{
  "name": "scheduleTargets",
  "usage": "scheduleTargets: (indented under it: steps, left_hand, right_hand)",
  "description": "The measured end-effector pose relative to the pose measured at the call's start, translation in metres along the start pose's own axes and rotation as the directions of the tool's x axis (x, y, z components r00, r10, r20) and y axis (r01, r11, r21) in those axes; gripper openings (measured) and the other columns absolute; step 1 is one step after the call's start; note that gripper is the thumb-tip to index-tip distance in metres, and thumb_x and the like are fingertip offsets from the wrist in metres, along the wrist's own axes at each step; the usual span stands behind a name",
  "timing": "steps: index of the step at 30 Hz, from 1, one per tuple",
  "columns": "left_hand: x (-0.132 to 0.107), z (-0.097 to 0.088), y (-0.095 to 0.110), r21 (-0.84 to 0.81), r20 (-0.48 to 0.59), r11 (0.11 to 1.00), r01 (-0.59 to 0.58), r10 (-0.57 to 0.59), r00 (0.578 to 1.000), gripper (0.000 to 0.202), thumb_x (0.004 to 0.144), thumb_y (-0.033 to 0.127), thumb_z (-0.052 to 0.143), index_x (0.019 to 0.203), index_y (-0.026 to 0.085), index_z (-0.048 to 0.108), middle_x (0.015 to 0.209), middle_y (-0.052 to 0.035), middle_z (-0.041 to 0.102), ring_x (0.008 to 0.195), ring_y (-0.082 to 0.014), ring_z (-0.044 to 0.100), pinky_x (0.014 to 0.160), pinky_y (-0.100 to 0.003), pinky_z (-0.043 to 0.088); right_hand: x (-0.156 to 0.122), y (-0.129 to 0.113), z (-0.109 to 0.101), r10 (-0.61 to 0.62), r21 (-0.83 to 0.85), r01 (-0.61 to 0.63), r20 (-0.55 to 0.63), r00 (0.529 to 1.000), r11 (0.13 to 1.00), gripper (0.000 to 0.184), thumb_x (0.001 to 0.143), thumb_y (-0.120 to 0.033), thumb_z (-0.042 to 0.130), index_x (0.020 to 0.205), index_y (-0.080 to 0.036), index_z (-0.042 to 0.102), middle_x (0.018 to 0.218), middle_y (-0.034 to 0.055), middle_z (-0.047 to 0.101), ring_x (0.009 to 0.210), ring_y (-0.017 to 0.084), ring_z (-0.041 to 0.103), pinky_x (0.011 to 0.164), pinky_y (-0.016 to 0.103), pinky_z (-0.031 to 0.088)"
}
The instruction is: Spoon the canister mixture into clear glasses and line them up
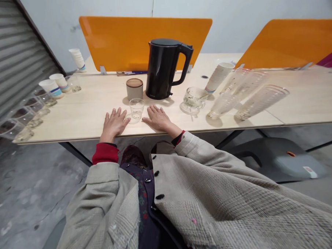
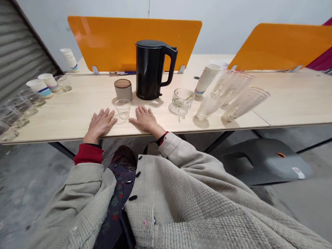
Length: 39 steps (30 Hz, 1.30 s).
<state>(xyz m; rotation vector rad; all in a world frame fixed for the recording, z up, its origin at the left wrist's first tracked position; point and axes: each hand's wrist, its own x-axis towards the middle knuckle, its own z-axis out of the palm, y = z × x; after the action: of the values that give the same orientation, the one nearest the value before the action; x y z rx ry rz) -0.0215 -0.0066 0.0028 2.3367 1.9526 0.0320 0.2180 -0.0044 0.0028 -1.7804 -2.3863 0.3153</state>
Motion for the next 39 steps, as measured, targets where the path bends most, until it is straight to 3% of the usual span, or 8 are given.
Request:
scheduleTargets:
  steps: [29, 39]
  left_hand:
    - [-0.0005, 0.0014, -0.0013, 0.032, -0.006, 0.999, 0.005, -0.005, 1.0, 0.071, 0.112, 0.059, 0.021, 0.176, 0.03, 0.031, 0.188, -0.0036, 0.018, 0.175, -0.0319, 0.013, 0.14, -0.061, 0.014]
    - [-0.0028, -0.0006, 0.001, 0.045, -0.001, 0.999, 0.008, -0.008, 1.0, 0.072, 0.112, 0.059, 0.02, 0.176, 0.029, 0.03, 0.188, -0.004, 0.017, 0.175, -0.0324, 0.012, 0.141, -0.06, 0.014]
  right_hand:
    - [0.0001, 0.0009, 0.0004, -0.001, 0.018, 0.001, -0.003, 1.0, 1.0, 0.082, 0.11, -0.06, 0.041, 0.171, -0.005, 0.035, 0.184, 0.0227, 0.023, 0.174, 0.036, 0.018, 0.14, 0.058, 0.013]
    - [-0.0013, 0.0002, -0.0006, 0.001, 0.02, -0.001, 0.008, 1.0, 1.0, 0.085, 0.11, -0.059, 0.042, 0.171, -0.001, 0.032, 0.184, 0.0234, 0.023, 0.174, 0.037, 0.017, 0.141, 0.058, 0.011]
